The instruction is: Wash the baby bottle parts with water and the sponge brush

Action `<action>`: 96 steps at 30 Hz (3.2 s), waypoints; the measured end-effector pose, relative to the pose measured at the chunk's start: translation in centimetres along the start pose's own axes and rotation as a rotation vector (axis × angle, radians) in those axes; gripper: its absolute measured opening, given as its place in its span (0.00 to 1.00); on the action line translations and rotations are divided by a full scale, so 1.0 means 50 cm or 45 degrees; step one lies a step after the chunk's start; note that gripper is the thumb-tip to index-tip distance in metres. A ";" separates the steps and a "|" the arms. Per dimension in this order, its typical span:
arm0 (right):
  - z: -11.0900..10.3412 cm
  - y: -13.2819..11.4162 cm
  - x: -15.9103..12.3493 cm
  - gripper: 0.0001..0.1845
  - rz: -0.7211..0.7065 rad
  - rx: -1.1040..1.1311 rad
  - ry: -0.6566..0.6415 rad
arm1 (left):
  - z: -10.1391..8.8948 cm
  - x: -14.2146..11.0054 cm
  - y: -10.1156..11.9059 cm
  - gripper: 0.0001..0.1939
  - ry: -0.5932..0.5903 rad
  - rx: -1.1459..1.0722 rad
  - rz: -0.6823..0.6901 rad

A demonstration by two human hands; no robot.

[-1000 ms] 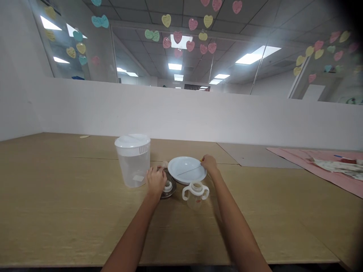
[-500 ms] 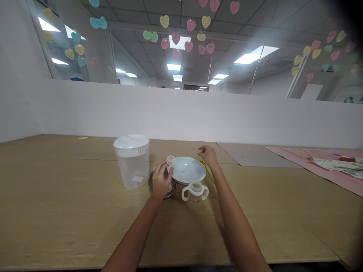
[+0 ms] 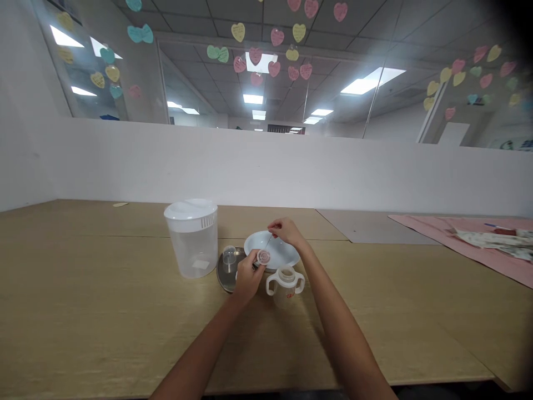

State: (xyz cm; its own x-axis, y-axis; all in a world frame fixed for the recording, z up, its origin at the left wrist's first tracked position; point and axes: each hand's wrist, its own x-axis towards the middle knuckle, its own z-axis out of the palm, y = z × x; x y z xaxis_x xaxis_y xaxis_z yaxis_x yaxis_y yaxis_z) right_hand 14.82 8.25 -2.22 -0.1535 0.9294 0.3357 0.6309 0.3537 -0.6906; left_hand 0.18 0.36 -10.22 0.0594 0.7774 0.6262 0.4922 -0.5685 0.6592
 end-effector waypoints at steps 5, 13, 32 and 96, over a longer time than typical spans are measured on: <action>0.019 0.027 0.011 0.12 -0.021 0.032 -0.014 | 0.006 -0.005 -0.006 0.10 0.002 0.132 -0.024; -0.014 -0.026 -0.011 0.29 -0.194 0.111 0.464 | 0.024 -0.017 -0.007 0.12 0.178 0.272 -0.006; -0.032 -0.170 -0.106 0.33 -0.600 0.334 0.446 | 0.025 -0.021 -0.002 0.16 0.033 -0.129 -0.237; 0.008 -0.193 -0.120 0.14 -0.727 -0.833 -0.117 | 0.027 -0.018 -0.007 0.11 0.187 -0.248 -0.292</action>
State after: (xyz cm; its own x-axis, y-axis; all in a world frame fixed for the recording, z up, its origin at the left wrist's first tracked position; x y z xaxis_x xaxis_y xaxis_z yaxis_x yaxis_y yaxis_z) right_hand 9.36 -0.69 2.15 -0.6225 0.6436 0.4453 0.7446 0.6623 0.0835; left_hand 1.15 0.22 -11.56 -0.1669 0.8521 0.4961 0.3018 -0.4349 0.8484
